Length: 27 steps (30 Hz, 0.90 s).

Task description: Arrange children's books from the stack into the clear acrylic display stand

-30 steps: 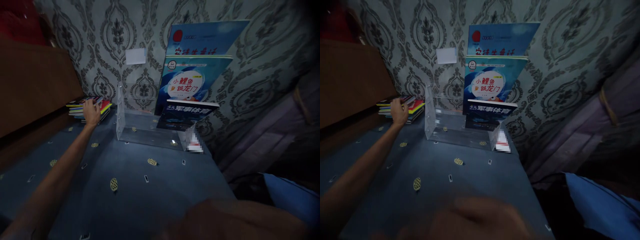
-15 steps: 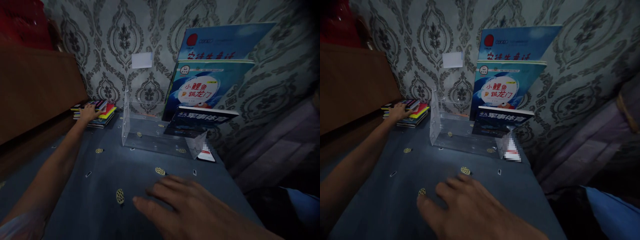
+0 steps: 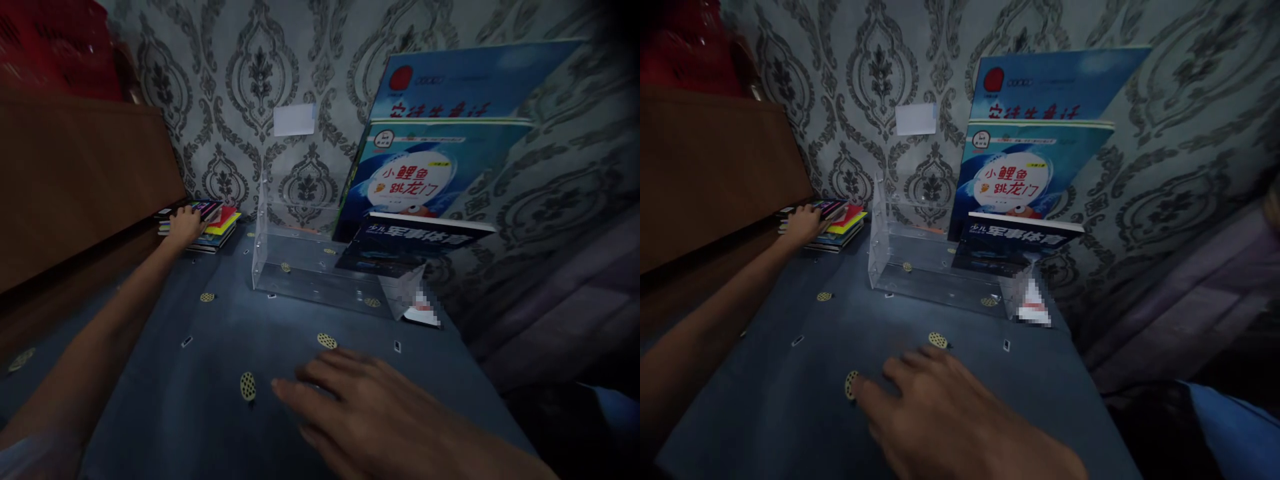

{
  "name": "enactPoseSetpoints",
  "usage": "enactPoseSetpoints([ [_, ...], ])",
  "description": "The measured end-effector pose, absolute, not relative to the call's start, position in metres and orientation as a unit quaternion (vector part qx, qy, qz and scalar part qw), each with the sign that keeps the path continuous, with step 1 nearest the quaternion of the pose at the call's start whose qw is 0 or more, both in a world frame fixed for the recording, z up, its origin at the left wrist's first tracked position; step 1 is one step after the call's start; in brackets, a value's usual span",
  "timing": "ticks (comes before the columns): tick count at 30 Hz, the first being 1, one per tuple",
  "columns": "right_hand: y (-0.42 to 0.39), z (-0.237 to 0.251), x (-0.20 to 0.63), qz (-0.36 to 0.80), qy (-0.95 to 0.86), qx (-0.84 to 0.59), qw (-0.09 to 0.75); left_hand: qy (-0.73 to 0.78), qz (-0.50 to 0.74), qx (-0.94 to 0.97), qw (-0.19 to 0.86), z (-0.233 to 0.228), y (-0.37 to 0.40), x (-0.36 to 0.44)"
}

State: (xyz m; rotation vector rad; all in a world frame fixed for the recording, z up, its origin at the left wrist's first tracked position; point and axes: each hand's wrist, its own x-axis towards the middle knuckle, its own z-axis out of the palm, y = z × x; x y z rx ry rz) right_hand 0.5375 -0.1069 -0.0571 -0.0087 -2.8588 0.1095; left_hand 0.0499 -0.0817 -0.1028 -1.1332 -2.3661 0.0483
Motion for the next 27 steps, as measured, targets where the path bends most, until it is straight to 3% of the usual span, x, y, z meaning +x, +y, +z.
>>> enactPoseSetpoints([
  [8, -0.104, -0.060, 0.542, 0.067, -0.990, 0.014, 0.122, -0.834, 0.047, -0.475, 0.279, -0.115, -0.119, 0.074],
  [27, -0.105, -0.093, 0.509, 0.131, -0.988, 0.006, -0.083, -0.754, 0.056, -0.588, 0.287, -0.188, -0.237, 0.164],
])
